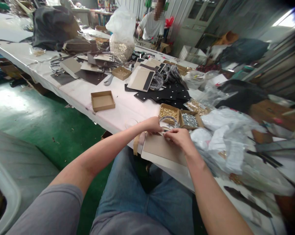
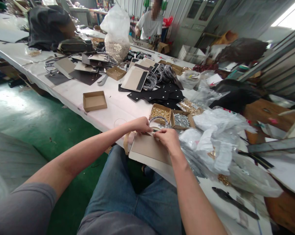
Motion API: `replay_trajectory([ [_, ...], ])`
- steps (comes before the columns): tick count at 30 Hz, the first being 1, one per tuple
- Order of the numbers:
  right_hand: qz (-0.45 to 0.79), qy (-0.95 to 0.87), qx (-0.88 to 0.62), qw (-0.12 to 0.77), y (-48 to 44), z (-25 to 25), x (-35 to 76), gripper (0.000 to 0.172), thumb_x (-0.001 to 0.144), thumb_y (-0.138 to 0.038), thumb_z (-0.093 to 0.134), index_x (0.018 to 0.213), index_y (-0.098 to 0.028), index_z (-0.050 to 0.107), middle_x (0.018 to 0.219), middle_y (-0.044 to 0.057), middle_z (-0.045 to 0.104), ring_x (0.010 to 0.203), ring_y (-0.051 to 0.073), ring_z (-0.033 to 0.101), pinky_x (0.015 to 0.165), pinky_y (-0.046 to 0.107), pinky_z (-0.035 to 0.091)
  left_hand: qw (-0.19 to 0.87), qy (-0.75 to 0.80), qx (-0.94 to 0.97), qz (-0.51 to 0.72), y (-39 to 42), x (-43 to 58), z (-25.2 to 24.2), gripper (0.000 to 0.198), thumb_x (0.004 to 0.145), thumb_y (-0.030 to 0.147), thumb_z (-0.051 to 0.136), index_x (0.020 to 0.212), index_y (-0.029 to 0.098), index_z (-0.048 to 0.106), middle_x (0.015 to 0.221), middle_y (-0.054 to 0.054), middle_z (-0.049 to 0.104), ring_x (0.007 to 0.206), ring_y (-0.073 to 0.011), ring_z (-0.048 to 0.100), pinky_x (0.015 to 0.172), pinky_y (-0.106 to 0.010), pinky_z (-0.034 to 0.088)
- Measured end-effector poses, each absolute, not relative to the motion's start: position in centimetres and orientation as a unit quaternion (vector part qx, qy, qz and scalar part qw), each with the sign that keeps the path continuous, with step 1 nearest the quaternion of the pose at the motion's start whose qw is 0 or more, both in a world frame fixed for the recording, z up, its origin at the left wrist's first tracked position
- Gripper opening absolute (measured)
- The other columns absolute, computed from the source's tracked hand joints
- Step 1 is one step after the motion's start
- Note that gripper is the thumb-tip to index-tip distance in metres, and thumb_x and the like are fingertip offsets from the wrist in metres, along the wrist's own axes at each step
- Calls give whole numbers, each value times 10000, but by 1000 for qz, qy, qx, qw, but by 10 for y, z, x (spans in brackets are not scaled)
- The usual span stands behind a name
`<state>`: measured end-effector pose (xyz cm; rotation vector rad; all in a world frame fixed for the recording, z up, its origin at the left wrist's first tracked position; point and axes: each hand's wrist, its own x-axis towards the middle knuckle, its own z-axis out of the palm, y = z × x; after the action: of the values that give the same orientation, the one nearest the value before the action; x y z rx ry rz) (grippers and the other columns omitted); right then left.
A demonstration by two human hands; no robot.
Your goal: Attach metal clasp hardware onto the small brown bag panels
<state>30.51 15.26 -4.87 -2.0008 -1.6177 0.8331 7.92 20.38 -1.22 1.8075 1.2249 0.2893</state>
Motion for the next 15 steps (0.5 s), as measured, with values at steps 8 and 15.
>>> replay_trajectory([
  [8,274,-591,-734,194,156,-46,300,261,680,-446,853,764,-200,871,612,28,718,583,196,654,490,271,379,397,463,779,144,207,96,-8,334,772,239,803,493,192,625,478,-29,520,575,-190,547,592,-353,410],
  [15,214,-599,-750,181,159,-38,295,104,638,-300,830,674,-203,831,598,35,715,566,206,654,516,274,413,458,491,719,178,176,93,23,355,876,288,791,584,188,616,573,16,516,592,-118,421,589,-316,328],
])
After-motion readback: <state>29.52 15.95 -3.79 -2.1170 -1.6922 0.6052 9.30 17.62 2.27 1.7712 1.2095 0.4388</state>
